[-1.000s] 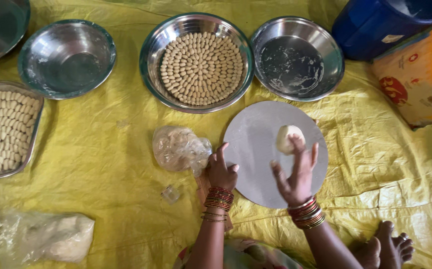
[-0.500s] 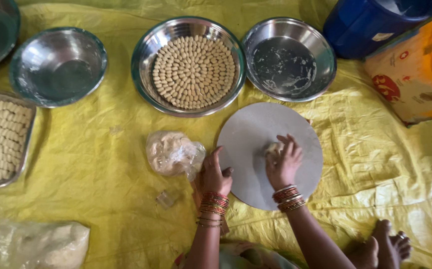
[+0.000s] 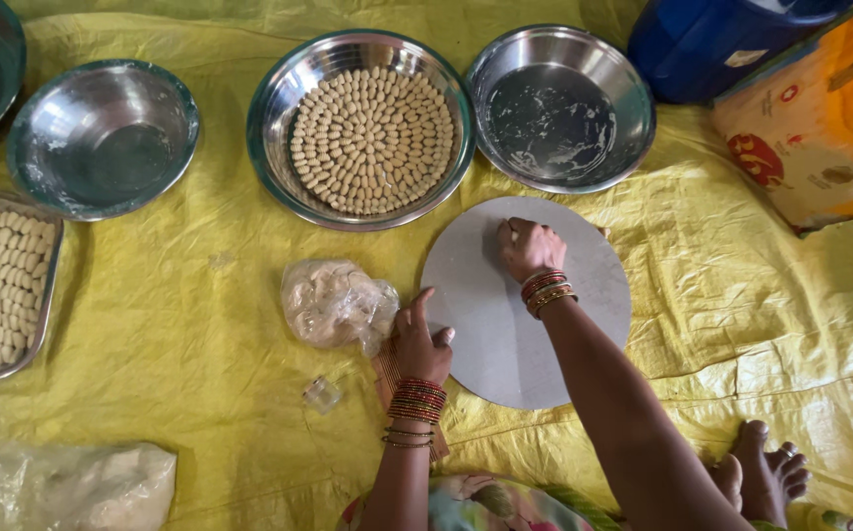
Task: The person sits on the floor and shapes dough into small balls, then uses a wooden ridged tool to press and cut the dough into ridged snack pieces. The finished pieces are placed into a metal bowl.
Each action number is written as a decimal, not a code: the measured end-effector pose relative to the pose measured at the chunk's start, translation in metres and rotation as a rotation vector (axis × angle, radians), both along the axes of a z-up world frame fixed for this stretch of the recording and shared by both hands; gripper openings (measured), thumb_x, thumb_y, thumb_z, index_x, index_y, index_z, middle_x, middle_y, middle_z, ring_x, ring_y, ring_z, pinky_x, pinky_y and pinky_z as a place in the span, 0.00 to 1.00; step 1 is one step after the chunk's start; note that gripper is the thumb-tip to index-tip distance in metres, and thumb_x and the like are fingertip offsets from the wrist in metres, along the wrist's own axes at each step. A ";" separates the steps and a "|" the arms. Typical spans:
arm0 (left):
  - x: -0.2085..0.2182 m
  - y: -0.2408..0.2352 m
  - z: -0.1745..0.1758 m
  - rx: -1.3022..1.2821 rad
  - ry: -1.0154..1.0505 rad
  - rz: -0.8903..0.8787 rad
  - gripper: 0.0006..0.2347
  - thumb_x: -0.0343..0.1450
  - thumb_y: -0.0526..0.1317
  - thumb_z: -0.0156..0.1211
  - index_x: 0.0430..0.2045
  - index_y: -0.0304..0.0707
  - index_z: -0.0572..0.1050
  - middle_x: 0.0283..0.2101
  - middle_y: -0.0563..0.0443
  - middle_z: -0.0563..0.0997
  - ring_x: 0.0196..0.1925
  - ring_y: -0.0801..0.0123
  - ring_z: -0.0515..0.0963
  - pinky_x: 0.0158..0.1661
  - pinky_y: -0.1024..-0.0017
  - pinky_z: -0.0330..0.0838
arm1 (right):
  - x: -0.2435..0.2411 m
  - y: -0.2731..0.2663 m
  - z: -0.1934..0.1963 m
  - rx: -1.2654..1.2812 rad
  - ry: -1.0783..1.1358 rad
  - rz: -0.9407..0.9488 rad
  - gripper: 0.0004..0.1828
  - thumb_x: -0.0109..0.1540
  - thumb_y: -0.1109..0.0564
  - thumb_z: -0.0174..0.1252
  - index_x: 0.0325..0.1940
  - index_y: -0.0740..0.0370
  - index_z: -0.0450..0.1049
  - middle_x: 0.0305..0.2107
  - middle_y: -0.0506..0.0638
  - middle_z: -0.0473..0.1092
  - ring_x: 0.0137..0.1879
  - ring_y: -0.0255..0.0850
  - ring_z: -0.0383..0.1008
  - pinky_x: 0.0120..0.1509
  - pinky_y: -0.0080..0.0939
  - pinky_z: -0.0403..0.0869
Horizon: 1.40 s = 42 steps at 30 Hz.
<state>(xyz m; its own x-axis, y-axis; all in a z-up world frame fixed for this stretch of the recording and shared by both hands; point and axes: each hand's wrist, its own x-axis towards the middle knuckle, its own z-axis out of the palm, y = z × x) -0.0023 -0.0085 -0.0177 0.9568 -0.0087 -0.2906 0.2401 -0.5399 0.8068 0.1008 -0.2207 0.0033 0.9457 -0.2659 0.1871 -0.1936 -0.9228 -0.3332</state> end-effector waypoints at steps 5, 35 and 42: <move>0.001 0.001 0.005 -0.048 0.003 0.012 0.32 0.67 0.35 0.66 0.66 0.59 0.59 0.61 0.39 0.67 0.55 0.51 0.78 0.47 0.60 0.79 | -0.032 0.004 -0.020 0.036 0.117 -0.029 0.17 0.67 0.48 0.47 0.58 0.51 0.71 0.45 0.53 0.77 0.57 0.50 0.75 0.65 0.60 0.70; 0.001 -0.002 0.002 -0.020 0.043 0.010 0.31 0.68 0.35 0.66 0.65 0.62 0.61 0.60 0.41 0.67 0.55 0.51 0.78 0.47 0.59 0.79 | -0.029 -0.001 -0.009 -0.622 0.295 0.076 0.13 0.65 0.56 0.54 0.54 0.56 0.71 0.44 0.58 0.73 0.49 0.53 0.77 0.38 0.47 0.81; 0.000 0.000 0.001 0.006 -0.032 -0.011 0.31 0.67 0.34 0.67 0.64 0.60 0.61 0.58 0.40 0.67 0.55 0.51 0.78 0.48 0.59 0.78 | -0.106 0.044 -0.020 -0.322 0.118 0.078 0.30 0.59 0.66 0.53 0.68 0.63 0.65 0.59 0.63 0.66 0.64 0.57 0.67 0.53 0.49 0.78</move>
